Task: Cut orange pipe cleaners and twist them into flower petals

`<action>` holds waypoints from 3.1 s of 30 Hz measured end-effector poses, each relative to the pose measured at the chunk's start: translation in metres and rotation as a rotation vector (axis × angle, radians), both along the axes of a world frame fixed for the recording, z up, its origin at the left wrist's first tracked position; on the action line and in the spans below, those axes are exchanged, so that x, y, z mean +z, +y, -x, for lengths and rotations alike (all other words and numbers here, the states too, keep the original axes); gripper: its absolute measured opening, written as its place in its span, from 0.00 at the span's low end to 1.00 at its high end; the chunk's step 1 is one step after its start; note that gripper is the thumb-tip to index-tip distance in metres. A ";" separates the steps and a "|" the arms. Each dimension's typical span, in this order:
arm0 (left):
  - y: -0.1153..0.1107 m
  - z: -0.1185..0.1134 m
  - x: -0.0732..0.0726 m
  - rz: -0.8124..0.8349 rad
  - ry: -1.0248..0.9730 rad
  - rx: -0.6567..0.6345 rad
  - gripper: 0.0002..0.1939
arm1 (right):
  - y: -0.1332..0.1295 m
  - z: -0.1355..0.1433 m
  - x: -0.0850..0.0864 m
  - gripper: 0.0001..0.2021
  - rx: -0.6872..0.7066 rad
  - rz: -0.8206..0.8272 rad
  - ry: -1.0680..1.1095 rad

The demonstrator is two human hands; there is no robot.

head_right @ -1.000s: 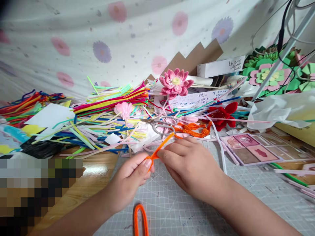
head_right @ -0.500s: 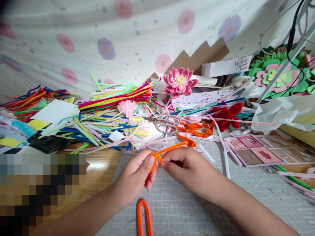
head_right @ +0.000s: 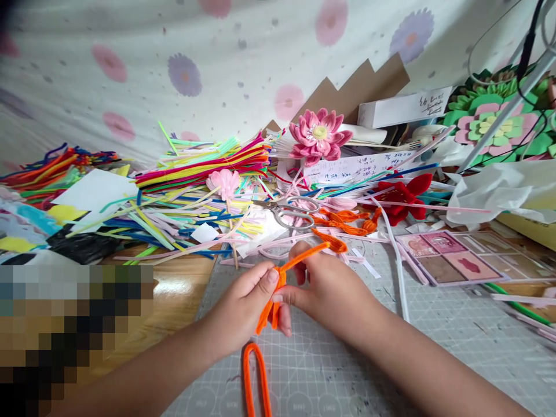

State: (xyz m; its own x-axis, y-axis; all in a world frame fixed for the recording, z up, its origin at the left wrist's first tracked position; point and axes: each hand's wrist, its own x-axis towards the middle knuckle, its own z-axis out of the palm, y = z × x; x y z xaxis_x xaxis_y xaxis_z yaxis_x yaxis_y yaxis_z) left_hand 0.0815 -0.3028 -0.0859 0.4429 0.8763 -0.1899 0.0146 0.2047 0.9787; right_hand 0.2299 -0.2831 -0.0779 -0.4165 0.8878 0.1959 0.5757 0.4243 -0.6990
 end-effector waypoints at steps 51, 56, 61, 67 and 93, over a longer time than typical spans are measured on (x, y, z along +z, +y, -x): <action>0.014 0.036 0.029 -0.169 0.077 0.033 0.35 | 0.003 0.009 -0.010 0.11 0.078 0.479 0.998; 0.009 0.019 0.005 -0.221 -0.154 -0.040 0.30 | 0.002 0.014 -0.009 0.08 -0.062 0.370 1.260; -0.004 0.008 -0.010 -0.282 -0.200 -0.021 0.32 | -0.009 0.020 -0.009 0.06 -0.068 0.389 1.256; 0.001 0.009 -0.017 -0.459 -0.147 -0.062 0.42 | -0.010 0.021 -0.008 0.06 -0.234 0.441 1.412; 0.007 0.016 0.008 -0.303 0.268 0.040 0.12 | -0.005 -0.002 0.001 0.13 0.124 0.333 0.161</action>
State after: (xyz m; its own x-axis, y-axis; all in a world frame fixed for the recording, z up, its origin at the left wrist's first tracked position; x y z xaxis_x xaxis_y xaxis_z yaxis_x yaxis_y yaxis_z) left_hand 0.0651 -0.2960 -0.0783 0.3776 0.9257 -0.0241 0.2753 -0.0874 0.9574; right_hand 0.2317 -0.2885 -0.0774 -0.5124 0.8584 -0.0234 0.4062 0.2183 -0.8873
